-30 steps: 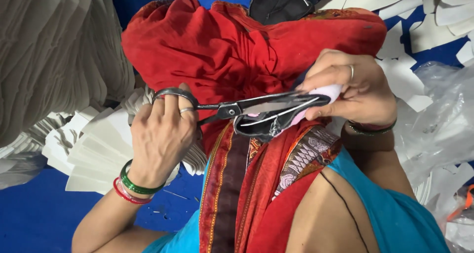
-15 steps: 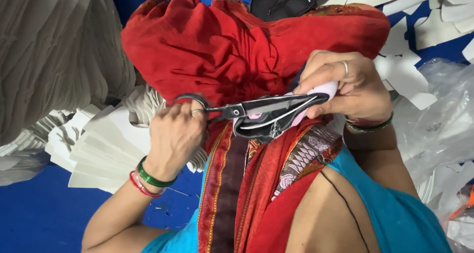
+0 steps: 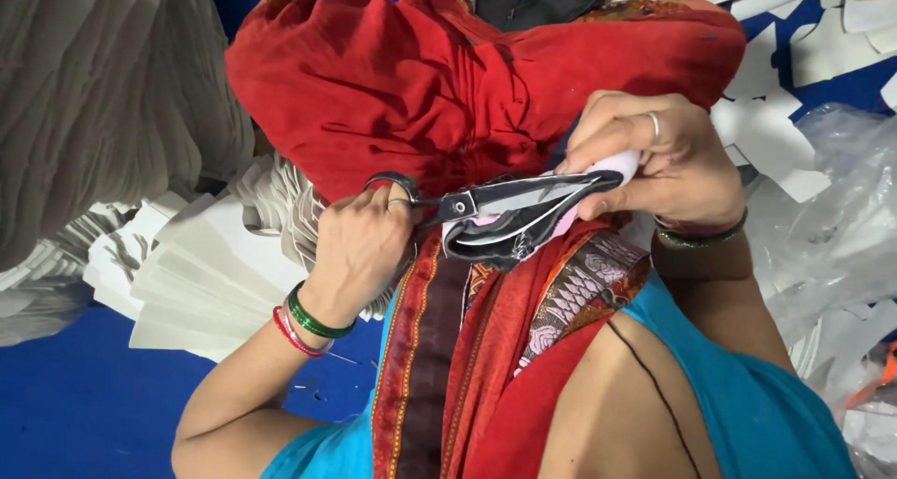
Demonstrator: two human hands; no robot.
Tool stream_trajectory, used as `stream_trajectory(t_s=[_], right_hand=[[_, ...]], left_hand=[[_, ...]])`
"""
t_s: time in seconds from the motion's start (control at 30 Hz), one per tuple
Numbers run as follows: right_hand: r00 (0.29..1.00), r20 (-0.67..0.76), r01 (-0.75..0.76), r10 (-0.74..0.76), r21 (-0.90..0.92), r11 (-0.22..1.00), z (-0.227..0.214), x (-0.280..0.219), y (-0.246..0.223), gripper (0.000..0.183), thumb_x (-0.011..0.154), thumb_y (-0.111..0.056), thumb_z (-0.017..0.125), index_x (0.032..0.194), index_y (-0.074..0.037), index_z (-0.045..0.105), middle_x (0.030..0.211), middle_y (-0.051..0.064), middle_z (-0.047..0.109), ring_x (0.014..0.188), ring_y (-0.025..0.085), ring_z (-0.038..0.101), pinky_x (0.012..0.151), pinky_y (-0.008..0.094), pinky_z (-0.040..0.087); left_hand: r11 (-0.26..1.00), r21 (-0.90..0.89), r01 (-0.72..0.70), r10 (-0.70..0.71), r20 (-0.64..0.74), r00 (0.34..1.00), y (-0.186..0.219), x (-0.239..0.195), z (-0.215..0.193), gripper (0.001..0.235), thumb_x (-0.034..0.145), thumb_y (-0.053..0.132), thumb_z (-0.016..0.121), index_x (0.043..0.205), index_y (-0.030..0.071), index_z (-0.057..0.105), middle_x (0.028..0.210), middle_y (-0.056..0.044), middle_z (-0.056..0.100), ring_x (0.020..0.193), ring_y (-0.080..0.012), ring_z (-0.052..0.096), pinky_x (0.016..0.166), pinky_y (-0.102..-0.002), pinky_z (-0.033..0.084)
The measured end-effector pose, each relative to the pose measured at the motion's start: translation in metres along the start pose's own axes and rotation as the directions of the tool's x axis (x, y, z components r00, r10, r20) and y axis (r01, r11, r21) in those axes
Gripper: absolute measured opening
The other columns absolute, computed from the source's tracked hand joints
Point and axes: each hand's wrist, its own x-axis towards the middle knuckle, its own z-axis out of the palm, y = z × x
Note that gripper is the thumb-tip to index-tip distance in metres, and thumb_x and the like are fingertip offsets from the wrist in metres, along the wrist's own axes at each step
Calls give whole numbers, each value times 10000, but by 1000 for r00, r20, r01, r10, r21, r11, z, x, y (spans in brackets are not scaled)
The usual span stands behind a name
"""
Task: The person cuts excess material from shoe upper components using scissors.
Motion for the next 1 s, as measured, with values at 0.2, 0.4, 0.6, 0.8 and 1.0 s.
stream_trajectory(t_s=[0.2, 0.4, 0.6, 0.8, 1.0], right_hand=[[999, -48, 0, -2, -28, 1000, -3, -5, 0, 345, 744, -84, 886, 1037, -13, 719, 947, 83, 694, 825, 152, 627, 709, 243, 473], [934, -352, -73, 54, -41, 996, 7, 1, -2, 361, 750, -154, 894, 1039, -15, 727, 999, 79, 678, 766, 116, 550, 655, 208, 394], [852, -218, 159, -476, -758, 632, 20, 13, 7, 397, 712, -177, 995, 1000, -83, 739, 1060, 64, 614, 953, 233, 583, 806, 372, 475], [623, -499, 433, -603, -421, 797, 5, 15, 79, 599, 717, -341, 904, 1243, -197, 657, 1260, 11, 585, 1188, 188, 541, 1002, 326, 500], [829, -558, 271, 35, 456, 847, 6, -23, 120, 901, 804, 50, 837, 1532, -130, 337, 1495, -7, 515, 1400, 148, 501, 1222, 321, 412]], left_hand=[[976, -108, 189, -148, 311, 939, -11, -6, 16, 149, 829, 173, 719, 782, 54, 643, 643, -125, 669, 643, -309, 674, 616, -412, 520], [600, -786, 150, -316, -61, 947, -15, 22, -7, 321, 985, 305, 722, 1176, 47, 743, 875, -55, 754, 781, -133, 724, 725, -296, 573], [374, -903, -214, -252, -321, 913, -8, 107, 34, 625, 955, 203, 822, 1481, 22, 536, 1270, -39, 685, 1016, -97, 632, 929, -256, 532], [-132, -930, -343, -502, -236, 832, -5, 165, 33, 592, 822, -22, 802, 1378, -55, 601, 968, -51, 533, 774, -107, 489, 735, -253, 433], [217, -827, -520, -237, -561, 793, -9, 170, -3, 557, 898, -49, 796, 1395, -7, 548, 1417, -90, 587, 1225, -146, 595, 1073, -267, 491]])
